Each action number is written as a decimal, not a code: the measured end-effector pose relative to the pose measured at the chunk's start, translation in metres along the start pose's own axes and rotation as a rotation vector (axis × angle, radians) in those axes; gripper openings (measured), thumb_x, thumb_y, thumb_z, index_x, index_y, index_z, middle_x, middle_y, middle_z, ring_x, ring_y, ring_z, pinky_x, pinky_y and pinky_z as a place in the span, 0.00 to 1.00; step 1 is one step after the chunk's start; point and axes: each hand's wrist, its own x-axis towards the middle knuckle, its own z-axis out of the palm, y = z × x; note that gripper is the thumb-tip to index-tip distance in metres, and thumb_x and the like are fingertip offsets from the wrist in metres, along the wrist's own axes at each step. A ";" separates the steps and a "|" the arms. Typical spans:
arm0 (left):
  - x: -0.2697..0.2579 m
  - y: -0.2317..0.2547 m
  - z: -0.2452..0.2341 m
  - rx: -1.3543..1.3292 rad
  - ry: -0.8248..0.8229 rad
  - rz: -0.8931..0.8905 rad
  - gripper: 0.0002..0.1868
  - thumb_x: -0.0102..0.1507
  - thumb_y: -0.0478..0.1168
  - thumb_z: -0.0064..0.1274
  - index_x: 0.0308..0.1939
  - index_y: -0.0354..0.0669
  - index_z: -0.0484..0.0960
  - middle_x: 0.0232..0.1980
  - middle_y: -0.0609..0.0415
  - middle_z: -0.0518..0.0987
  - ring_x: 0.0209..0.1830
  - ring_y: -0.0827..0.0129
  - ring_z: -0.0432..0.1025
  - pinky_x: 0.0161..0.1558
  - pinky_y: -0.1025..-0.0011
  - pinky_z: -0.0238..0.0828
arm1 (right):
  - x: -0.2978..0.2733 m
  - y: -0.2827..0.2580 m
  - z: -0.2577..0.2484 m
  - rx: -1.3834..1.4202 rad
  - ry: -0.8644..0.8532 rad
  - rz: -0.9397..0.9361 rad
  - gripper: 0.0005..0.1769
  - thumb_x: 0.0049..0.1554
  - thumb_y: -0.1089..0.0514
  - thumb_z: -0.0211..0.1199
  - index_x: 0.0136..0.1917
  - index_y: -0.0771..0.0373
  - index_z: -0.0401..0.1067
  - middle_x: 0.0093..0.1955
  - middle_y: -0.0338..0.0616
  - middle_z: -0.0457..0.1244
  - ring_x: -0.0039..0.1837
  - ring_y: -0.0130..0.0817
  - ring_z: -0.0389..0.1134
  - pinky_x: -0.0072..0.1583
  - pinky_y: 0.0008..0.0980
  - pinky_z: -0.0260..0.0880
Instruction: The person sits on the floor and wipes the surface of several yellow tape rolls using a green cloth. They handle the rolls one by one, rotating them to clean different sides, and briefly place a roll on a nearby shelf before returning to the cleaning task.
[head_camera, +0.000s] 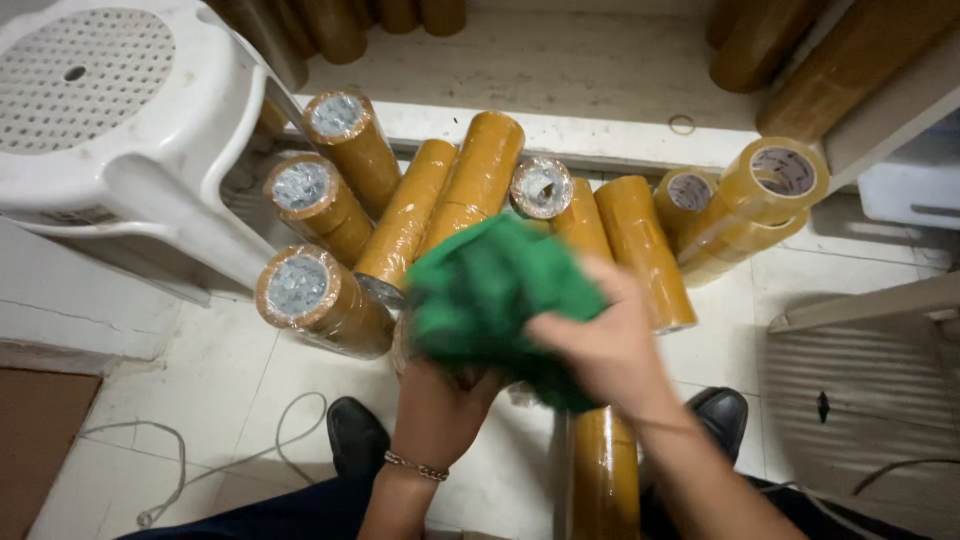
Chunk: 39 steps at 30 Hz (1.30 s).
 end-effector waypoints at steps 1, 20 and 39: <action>-0.001 0.003 -0.002 0.000 -0.006 -0.005 0.31 0.57 0.46 0.69 0.11 0.49 0.61 0.11 0.61 0.61 0.17 0.76 0.53 0.23 0.61 0.46 | -0.001 0.014 0.008 0.000 0.003 0.007 0.26 0.42 0.55 0.77 0.53 0.63 0.77 0.44 0.33 0.68 0.45 0.22 0.66 0.47 0.23 0.69; -0.006 -0.003 -0.014 0.040 0.084 -0.059 0.25 0.69 0.55 0.47 0.25 0.43 0.66 0.30 0.50 0.69 0.38 0.59 0.67 0.44 0.58 0.62 | 0.017 0.092 -0.046 -0.413 0.316 0.316 0.19 0.45 0.56 0.71 0.52 0.57 0.81 0.42 0.34 0.71 0.44 0.24 0.69 0.48 0.27 0.69; 0.004 0.011 -0.025 -0.260 0.084 -0.513 0.16 0.61 0.47 0.63 0.25 0.42 0.81 0.27 0.60 0.78 0.31 0.75 0.70 0.36 0.71 0.68 | -0.009 0.284 -0.168 -0.479 0.405 0.445 0.18 0.45 0.49 0.76 0.45 0.61 0.82 0.41 0.39 0.72 0.43 0.27 0.69 0.46 0.31 0.69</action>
